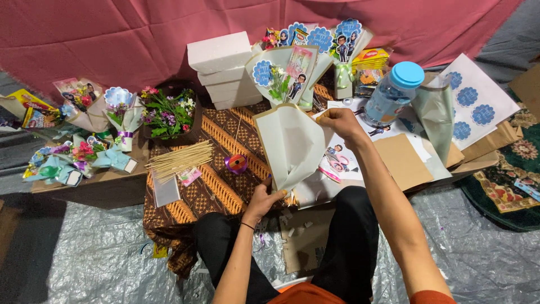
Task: Folding wrapping paper and cutting out printed characters to assemble a decorative bouquet
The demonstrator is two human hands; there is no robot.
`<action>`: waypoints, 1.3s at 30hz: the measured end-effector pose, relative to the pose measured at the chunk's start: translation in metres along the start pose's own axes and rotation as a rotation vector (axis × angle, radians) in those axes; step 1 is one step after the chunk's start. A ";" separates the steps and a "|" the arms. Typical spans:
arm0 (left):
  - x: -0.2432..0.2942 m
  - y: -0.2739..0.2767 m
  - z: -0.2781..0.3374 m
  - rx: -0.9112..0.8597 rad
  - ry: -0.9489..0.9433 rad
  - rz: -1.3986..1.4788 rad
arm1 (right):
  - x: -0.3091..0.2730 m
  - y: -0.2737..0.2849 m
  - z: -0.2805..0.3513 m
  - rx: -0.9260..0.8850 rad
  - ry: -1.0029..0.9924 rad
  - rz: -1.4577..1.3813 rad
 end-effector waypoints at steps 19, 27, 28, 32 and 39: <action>-0.036 0.031 -0.012 0.027 0.024 0.310 | -0.020 -0.059 -0.030 -0.078 0.048 -0.207; -0.026 0.065 -0.003 0.129 -0.022 0.547 | -0.001 -0.055 -0.023 0.092 0.069 -0.290; -0.027 0.072 -0.004 0.134 -0.025 0.551 | 0.018 -0.058 -0.018 0.086 0.070 -0.287; -0.031 0.110 0.001 0.278 -0.085 0.581 | 0.068 -0.106 0.011 -0.142 0.107 0.439; -0.008 0.157 0.023 0.479 -0.248 0.631 | 0.107 -0.197 0.015 -0.296 0.235 0.800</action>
Point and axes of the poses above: each hand's wrist, its own z-axis away from the middle knuckle, its own y-axis out of the back of the hand, x = y × z, the point moved 10 cm from there along -z, towards the middle knuckle, and after that the axes turned 7 degrees about -x, right-handed, at the moved point
